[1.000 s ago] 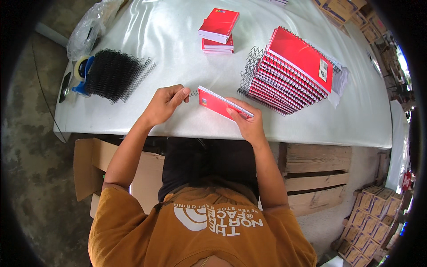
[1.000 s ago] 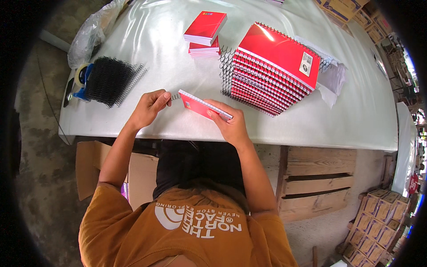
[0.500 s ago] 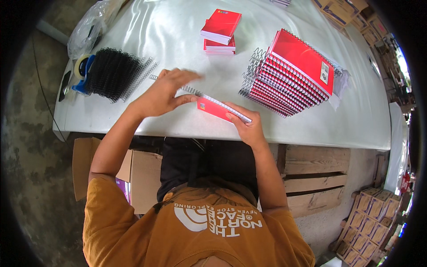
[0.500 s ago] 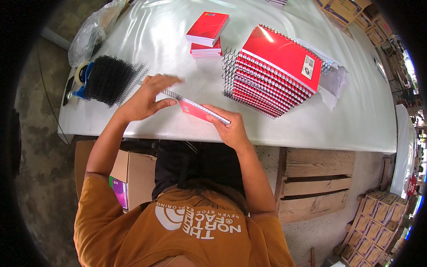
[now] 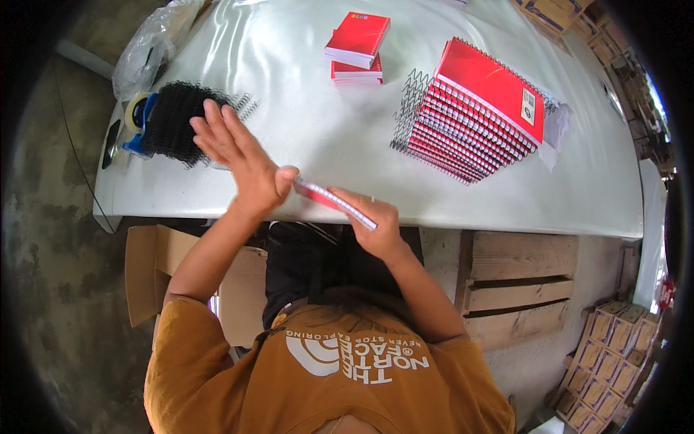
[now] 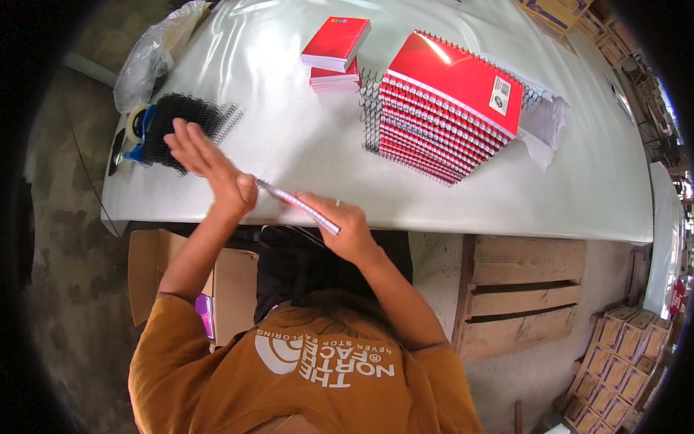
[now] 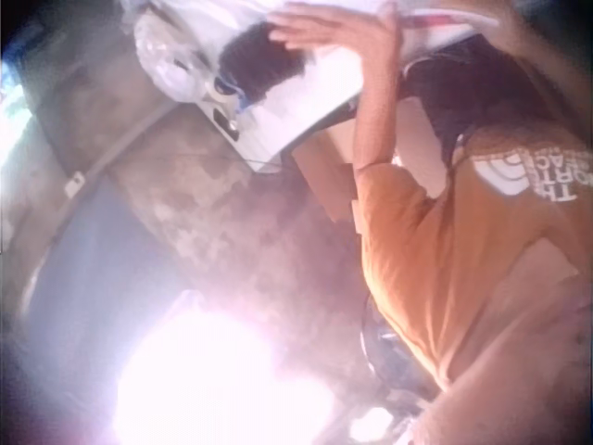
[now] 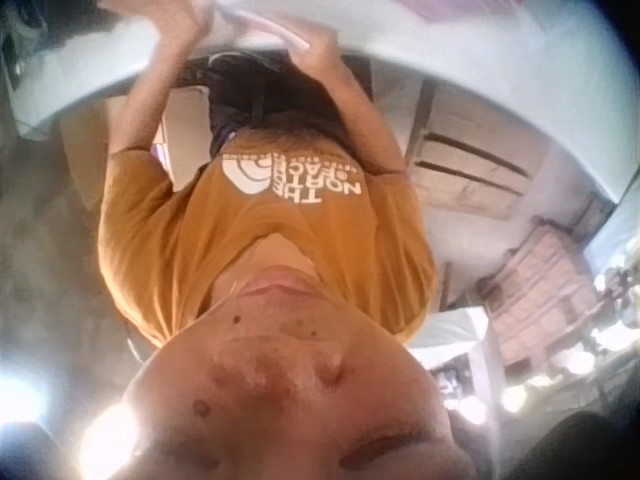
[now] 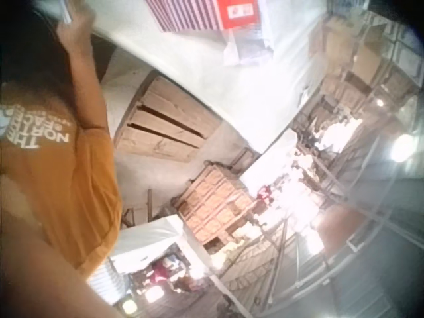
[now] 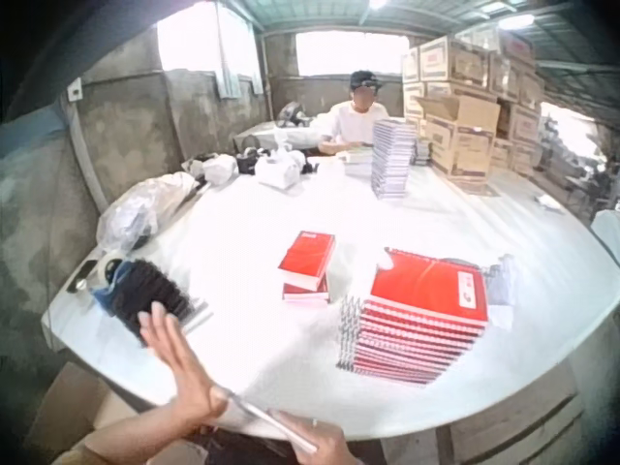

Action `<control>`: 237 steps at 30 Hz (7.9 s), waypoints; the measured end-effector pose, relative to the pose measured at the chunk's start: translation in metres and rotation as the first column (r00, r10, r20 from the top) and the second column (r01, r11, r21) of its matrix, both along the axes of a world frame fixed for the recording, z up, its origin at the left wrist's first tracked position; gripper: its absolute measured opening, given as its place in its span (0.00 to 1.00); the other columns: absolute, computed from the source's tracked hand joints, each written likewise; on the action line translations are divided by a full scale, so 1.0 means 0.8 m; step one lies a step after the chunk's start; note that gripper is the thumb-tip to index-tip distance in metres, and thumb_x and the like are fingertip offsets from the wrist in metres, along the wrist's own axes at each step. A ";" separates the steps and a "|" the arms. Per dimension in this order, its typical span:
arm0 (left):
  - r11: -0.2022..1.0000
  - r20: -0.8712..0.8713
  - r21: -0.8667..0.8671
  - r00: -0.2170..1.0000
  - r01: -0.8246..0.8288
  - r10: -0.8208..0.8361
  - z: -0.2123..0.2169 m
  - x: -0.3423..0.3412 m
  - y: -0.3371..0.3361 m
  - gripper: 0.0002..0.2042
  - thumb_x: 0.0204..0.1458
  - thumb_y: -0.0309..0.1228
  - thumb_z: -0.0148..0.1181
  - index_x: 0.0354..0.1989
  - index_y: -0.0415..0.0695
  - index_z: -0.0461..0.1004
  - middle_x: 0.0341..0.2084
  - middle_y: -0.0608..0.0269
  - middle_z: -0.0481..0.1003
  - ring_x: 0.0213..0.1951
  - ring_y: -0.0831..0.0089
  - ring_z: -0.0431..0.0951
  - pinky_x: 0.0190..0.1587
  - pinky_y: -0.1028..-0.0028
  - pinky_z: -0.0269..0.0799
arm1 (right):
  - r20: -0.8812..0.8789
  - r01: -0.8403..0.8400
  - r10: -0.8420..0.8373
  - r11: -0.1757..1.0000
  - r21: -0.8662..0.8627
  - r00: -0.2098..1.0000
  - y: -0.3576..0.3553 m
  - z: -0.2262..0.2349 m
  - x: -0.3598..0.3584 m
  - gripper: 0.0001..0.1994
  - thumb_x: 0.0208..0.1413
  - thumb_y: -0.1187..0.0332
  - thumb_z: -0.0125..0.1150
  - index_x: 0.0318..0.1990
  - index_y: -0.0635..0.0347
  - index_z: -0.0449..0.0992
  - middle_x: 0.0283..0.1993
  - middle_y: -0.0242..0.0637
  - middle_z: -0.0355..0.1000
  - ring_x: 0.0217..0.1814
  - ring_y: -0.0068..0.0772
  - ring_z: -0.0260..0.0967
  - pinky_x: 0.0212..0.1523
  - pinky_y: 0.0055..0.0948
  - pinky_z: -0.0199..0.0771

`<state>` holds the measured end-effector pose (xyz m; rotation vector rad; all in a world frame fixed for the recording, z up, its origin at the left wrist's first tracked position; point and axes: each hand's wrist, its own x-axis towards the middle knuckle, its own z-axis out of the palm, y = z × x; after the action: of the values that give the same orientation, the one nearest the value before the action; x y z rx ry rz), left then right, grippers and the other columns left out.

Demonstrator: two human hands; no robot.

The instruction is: The person manually inserts a spiral binding through the holes of small red notebooks and places them onto a finished stack.

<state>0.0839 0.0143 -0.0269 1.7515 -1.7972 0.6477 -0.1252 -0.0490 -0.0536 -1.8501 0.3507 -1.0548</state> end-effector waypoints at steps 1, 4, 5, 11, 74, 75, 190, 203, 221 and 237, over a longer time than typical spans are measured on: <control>0.990 -0.122 0.127 0.991 0.066 -0.051 -0.021 -0.018 0.012 0.57 0.40 0.71 0.45 0.62 0.26 0.43 0.63 0.29 0.38 0.64 0.31 0.28 0.59 0.39 0.16 | -0.005 0.020 -0.020 1.000 0.019 1.000 0.004 -0.001 0.002 0.18 0.48 0.84 0.54 0.48 0.61 0.74 0.44 0.45 0.74 0.43 0.41 0.75 0.42 0.29 0.74; 0.925 0.192 0.285 0.930 0.252 -0.312 -0.066 -0.043 0.067 0.57 0.38 0.74 0.40 0.63 0.29 0.44 0.62 0.27 0.36 0.64 0.30 0.29 0.59 0.38 0.20 | 0.013 0.052 -0.053 0.996 0.078 0.999 0.005 -0.009 0.001 0.20 0.46 0.85 0.54 0.49 0.61 0.73 0.45 0.46 0.74 0.43 0.42 0.74 0.42 0.30 0.74; 0.923 0.362 0.214 0.852 0.319 -0.378 -0.050 -0.042 0.067 0.55 0.39 0.73 0.39 0.63 0.32 0.48 0.63 0.29 0.41 0.64 0.29 0.32 0.59 0.37 0.23 | 0.021 0.035 -0.036 0.999 0.008 0.999 -0.002 -0.008 0.005 0.21 0.46 0.85 0.54 0.49 0.60 0.73 0.45 0.46 0.74 0.43 0.43 0.74 0.42 0.30 0.74; 0.986 -0.261 0.139 0.964 0.096 -0.057 -0.023 -0.036 0.022 0.58 0.38 0.75 0.34 0.63 0.28 0.43 0.61 0.23 0.40 0.63 0.28 0.34 0.59 0.39 0.20 | 0.024 -0.031 0.033 0.996 -0.085 0.999 0.010 -0.002 0.011 0.23 0.45 0.85 0.54 0.51 0.60 0.72 0.46 0.46 0.73 0.44 0.44 0.73 0.44 0.31 0.74; 0.902 0.321 -0.063 0.864 0.427 -0.387 -0.025 -0.050 0.029 0.49 0.46 0.67 0.44 0.63 0.32 0.48 0.60 0.37 0.53 0.65 0.44 0.44 0.62 0.41 0.35 | -0.013 0.000 -0.001 0.995 -0.099 1.000 -0.008 0.001 0.010 0.17 0.47 0.82 0.54 0.48 0.64 0.72 0.44 0.47 0.74 0.45 0.46 0.73 0.44 0.36 0.74; 0.948 0.227 -0.025 0.926 0.316 -0.303 -0.025 -0.043 0.022 0.51 0.43 0.69 0.42 0.63 0.33 0.48 0.59 0.32 0.52 0.63 0.37 0.43 0.60 0.40 0.36 | 0.007 -0.010 0.012 0.985 -0.172 1.000 -0.007 0.002 0.010 0.17 0.48 0.82 0.54 0.48 0.65 0.72 0.44 0.47 0.74 0.45 0.47 0.73 0.44 0.35 0.74; 0.801 0.166 0.158 0.815 -0.577 0.555 -0.017 0.109 0.050 0.11 0.51 0.34 0.56 0.41 0.45 0.71 0.28 0.58 0.74 0.29 0.55 0.73 0.36 0.63 0.67 | -0.090 -0.111 0.143 0.951 0.290 0.986 -0.061 0.035 -0.022 0.12 0.54 0.78 0.56 0.47 0.66 0.74 0.43 0.38 0.75 0.43 0.20 0.69 0.46 0.20 0.68; 0.804 -0.870 0.487 0.267 0.341 0.414 0.099 0.011 0.021 0.16 0.60 0.38 0.48 0.48 0.38 0.69 0.32 0.56 0.73 0.36 0.74 0.71 0.41 0.75 0.66 | -0.066 -0.010 0.036 0.936 0.351 0.997 -0.072 0.005 -0.033 0.13 0.53 0.78 0.56 0.47 0.69 0.73 0.43 0.37 0.74 0.44 0.19 0.68 0.47 0.21 0.67; 0.673 -0.860 0.508 0.277 0.538 0.428 0.062 0.016 -0.041 0.15 0.58 0.43 0.51 0.29 0.42 0.70 0.19 0.68 0.68 0.20 0.82 0.62 0.26 0.80 0.60 | -0.120 -0.020 0.038 0.989 0.148 0.992 -0.070 0.006 -0.030 0.13 0.53 0.75 0.59 0.47 0.63 0.75 0.41 0.42 0.76 0.38 0.23 0.73 0.40 0.22 0.71; 0.972 -0.068 0.195 0.991 0.128 -0.117 -0.020 -0.036 0.002 0.44 0.42 0.63 0.52 0.63 0.43 0.55 0.64 0.51 0.52 0.65 0.49 0.50 0.63 0.47 0.37 | -0.081 0.047 -0.043 0.997 0.056 0.996 -0.031 0.011 -0.023 0.15 0.51 0.80 0.56 0.48 0.62 0.74 0.42 0.45 0.75 0.40 0.37 0.76 0.40 0.26 0.72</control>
<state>0.0550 0.0158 -0.0432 1.7488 -1.9702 0.3757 -0.1435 -0.0735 -0.0445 -1.8431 0.4672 -0.9932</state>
